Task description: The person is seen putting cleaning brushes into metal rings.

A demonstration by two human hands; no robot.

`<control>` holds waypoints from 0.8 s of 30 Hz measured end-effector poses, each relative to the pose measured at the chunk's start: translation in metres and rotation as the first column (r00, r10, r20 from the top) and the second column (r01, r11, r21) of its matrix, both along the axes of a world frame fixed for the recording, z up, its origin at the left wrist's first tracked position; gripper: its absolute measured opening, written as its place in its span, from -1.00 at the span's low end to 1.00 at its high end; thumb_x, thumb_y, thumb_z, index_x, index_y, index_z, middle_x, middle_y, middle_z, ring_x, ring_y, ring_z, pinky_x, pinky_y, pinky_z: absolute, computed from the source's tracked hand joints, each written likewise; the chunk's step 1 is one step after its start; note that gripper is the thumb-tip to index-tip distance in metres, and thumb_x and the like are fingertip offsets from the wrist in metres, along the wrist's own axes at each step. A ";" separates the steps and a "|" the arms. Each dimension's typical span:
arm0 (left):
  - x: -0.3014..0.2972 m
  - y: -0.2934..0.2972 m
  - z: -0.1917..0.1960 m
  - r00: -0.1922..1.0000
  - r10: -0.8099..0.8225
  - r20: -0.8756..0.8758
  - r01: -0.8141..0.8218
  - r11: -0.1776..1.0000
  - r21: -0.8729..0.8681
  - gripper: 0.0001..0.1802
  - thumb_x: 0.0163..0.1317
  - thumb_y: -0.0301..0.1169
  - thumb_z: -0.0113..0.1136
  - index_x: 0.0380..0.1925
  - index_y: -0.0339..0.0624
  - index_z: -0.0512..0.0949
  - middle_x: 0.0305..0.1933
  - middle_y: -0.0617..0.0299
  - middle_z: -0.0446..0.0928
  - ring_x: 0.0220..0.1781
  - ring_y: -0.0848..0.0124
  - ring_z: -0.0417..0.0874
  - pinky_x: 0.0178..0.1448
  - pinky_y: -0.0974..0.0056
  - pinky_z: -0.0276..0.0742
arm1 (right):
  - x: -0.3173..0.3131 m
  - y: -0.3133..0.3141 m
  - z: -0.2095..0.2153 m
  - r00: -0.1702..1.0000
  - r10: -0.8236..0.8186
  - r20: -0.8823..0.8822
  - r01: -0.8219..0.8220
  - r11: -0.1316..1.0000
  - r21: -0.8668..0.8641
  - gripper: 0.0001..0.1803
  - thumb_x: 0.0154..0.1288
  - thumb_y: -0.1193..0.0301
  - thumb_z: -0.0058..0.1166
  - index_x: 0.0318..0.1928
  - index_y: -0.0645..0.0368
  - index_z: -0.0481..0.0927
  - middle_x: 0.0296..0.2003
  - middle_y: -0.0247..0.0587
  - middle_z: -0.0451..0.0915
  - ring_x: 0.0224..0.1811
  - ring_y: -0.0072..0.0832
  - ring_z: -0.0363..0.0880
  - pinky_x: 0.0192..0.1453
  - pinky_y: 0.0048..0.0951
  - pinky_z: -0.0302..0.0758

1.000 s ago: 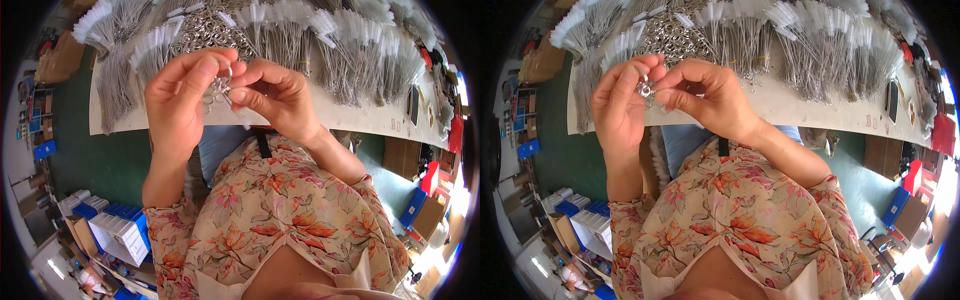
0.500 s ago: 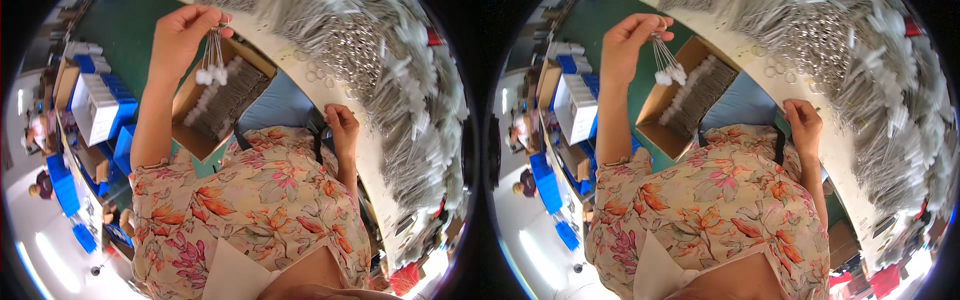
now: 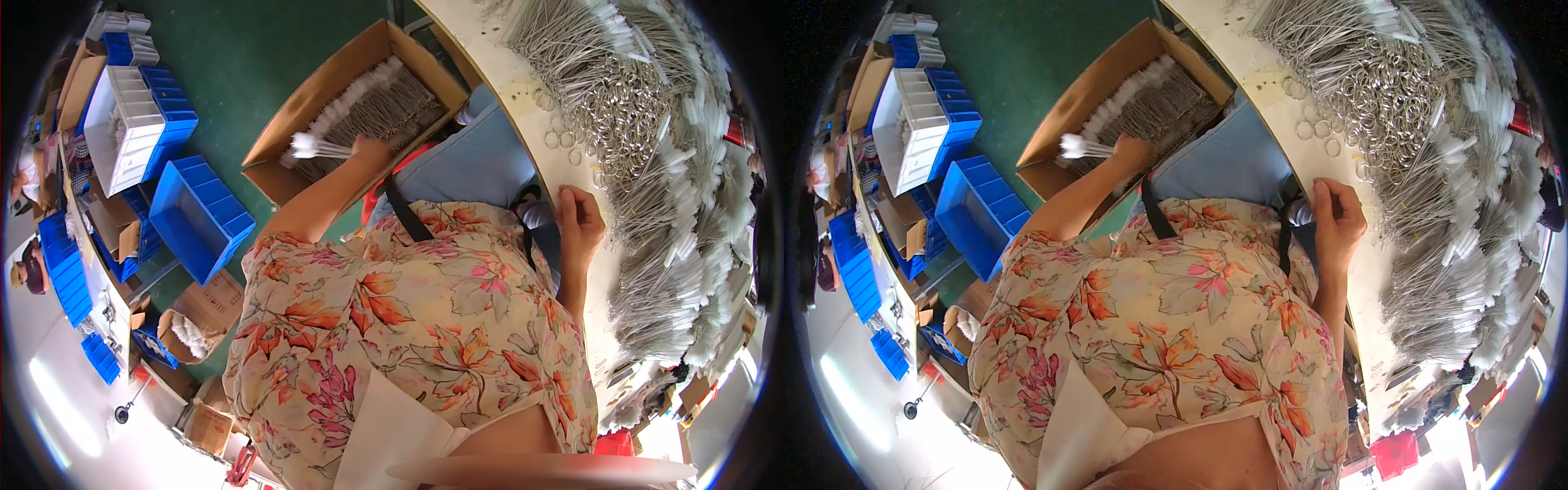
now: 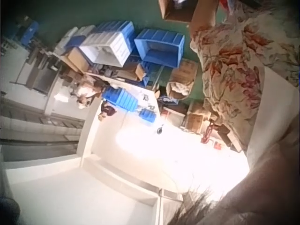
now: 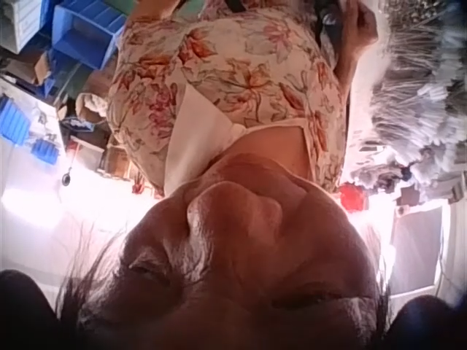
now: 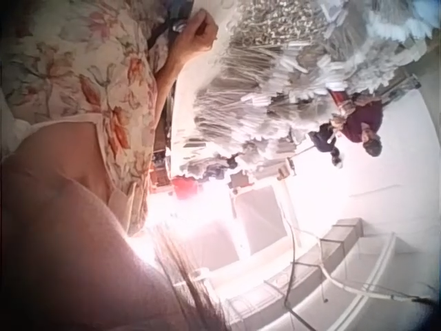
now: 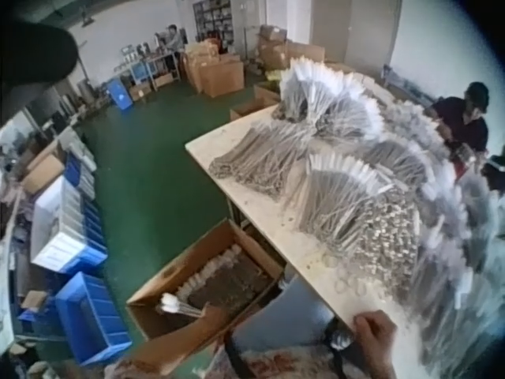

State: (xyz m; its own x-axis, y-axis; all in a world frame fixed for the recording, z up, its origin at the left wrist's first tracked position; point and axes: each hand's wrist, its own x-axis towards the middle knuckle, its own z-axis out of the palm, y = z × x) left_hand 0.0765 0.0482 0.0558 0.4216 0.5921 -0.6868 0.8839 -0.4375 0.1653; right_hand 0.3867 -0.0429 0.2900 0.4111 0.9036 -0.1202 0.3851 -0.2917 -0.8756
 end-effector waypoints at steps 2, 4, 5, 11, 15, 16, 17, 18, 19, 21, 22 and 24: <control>-0.029 -0.014 -0.036 0.989 0.003 -0.149 -0.024 0.990 -0.141 -0.64 0.11 -0.36 0.08 -0.05 -0.13 0.52 -0.04 0.10 0.54 0.05 0.21 0.53 0.22 -0.06 0.20 | 0.000 -0.001 0.002 1.000 -0.016 0.018 0.017 0.999 -0.033 -0.89 0.23 0.47 0.08 -0.29 0.26 0.59 -0.52 -0.40 0.51 -0.56 -0.74 0.37 -0.48 -0.70 0.30; -0.057 -0.038 -0.055 0.973 0.010 -0.229 -0.053 0.982 -0.182 -0.64 0.15 -0.37 0.04 -0.03 -0.16 0.51 0.05 0.10 0.50 0.11 0.21 0.49 0.24 -0.05 0.18 | 0.000 0.000 0.001 1.000 -0.018 0.025 0.019 1.000 -0.013 -0.89 0.23 0.47 0.08 -0.29 0.26 0.59 -0.52 -0.40 0.51 -0.56 -0.74 0.37 -0.49 -0.70 0.30; -0.070 -0.057 -0.064 0.972 0.010 -0.235 -0.036 0.994 -0.106 -0.66 0.15 -0.40 0.03 -0.04 -0.17 0.51 0.06 0.11 0.49 0.11 0.18 0.48 0.25 -0.07 0.16 | 0.001 0.000 -0.001 0.999 -0.017 0.031 0.016 1.000 0.010 -0.89 0.22 0.47 0.08 -0.29 0.26 0.59 -0.52 -0.40 0.51 -0.56 -0.75 0.37 -0.49 -0.70 0.30; -0.050 -0.052 -0.053 0.916 0.373 -0.147 -0.395 0.903 -0.168 -0.60 0.15 -0.18 -0.01 -0.07 -0.11 0.55 0.05 -0.04 0.47 0.06 0.12 0.52 0.21 0.01 0.25 | 0.008 0.003 -0.007 0.995 0.020 0.094 -0.027 0.997 0.074 -0.90 0.22 0.48 0.08 -0.31 0.25 0.59 -0.49 -0.39 0.52 -0.54 -0.71 0.40 -0.46 -0.69 0.34; -0.036 0.017 0.008 0.796 0.551 0.251 -0.536 0.834 -0.130 -0.75 0.18 -0.27 0.00 -0.36 -0.13 0.61 -0.21 -0.16 0.53 -0.14 -0.02 0.56 -0.13 0.13 0.48 | 0.005 0.002 0.013 0.994 0.013 0.104 -0.026 0.991 0.128 -0.94 0.18 0.52 0.09 -0.34 0.24 0.59 -0.50 -0.34 0.52 -0.52 -0.67 0.43 -0.44 -0.64 0.36; -0.120 0.021 -0.010 0.919 -0.056 0.390 -0.070 0.951 0.302 -0.76 0.12 -0.27 0.07 -0.28 -0.12 0.60 -0.25 -0.05 0.58 -0.23 0.09 0.60 -0.24 0.15 0.48 | -0.011 0.009 0.016 0.983 0.124 0.139 -0.148 0.973 0.179 -0.94 0.14 0.56 0.10 -0.34 0.23 0.59 -0.51 -0.29 0.52 -0.51 -0.66 0.44 -0.44 -0.63 0.37; -0.053 0.057 0.056 0.593 0.718 0.365 -0.539 0.691 -0.482 -0.72 0.15 -0.30 0.08 -0.16 -0.14 0.56 -0.17 0.11 0.59 -0.18 0.29 0.60 -0.14 0.29 0.47 | 0.009 -0.003 0.004 0.993 0.045 0.108 -0.051 0.998 0.049 -0.94 0.11 0.58 0.12 -0.36 0.23 0.59 -0.50 -0.28 0.52 -0.50 -0.63 0.45 -0.43 -0.61 0.38; -0.057 0.074 0.095 0.452 0.762 0.464 -0.416 0.640 -0.646 -0.66 0.17 -0.31 0.10 -0.08 -0.22 0.50 -0.13 0.21 0.56 -0.10 0.43 0.57 -0.03 0.34 0.44 | 0.002 0.000 0.018 0.995 0.069 0.071 -0.081 0.980 0.179 -0.96 0.11 0.56 0.12 -0.38 0.24 0.58 -0.49 -0.27 0.53 -0.51 -0.60 0.45 -0.43 -0.57 0.40; -0.033 0.095 0.159 0.389 0.774 0.500 -0.312 0.621 -0.719 -0.68 0.19 -0.32 0.10 -0.13 -0.31 0.50 -0.15 0.15 0.56 -0.09 0.39 0.57 0.02 0.32 0.46 | 0.006 -0.003 0.020 0.990 0.090 0.108 -0.111 0.972 0.207 -0.95 0.11 0.55 0.13 -0.38 0.26 0.57 -0.49 -0.25 0.52 -0.51 -0.57 0.46 -0.42 -0.56 0.41; -0.002 0.128 0.271 0.428 0.646 0.632 -0.144 0.739 -0.658 -0.72 0.20 -0.38 0.08 -0.16 -0.35 0.51 -0.17 0.13 0.57 -0.06 0.42 0.55 0.06 0.30 0.44 | 0.007 -0.006 0.037 0.985 0.170 -0.020 -0.164 0.970 0.177 -0.92 0.12 0.53 0.14 -0.35 0.28 0.57 -0.48 -0.23 0.53 -0.49 -0.57 0.46 -0.42 -0.56 0.40; 0.012 0.147 0.311 0.464 0.545 0.698 -0.067 0.808 -0.586 -0.72 0.21 -0.39 0.06 -0.15 -0.36 0.50 -0.17 0.14 0.57 -0.07 0.42 0.56 0.06 0.31 0.44 | 0.009 -0.007 0.048 0.971 0.205 -0.122 -0.187 0.972 0.141 -0.91 0.13 0.52 0.13 -0.34 0.28 0.57 -0.46 -0.23 0.53 -0.47 -0.57 0.47 -0.39 -0.56 0.41; 0.053 0.176 0.374 0.472 0.392 0.790 -0.026 0.901 -0.433 -0.71 0.23 -0.39 0.05 -0.12 -0.36 0.48 -0.18 0.16 0.57 -0.10 0.43 0.56 0.05 0.32 0.44 | 0.016 -0.014 0.059 0.945 0.229 -0.233 -0.205 0.971 0.123 -0.90 0.14 0.52 0.12 -0.32 0.28 0.58 -0.43 -0.23 0.54 -0.45 -0.57 0.48 -0.37 -0.56 0.43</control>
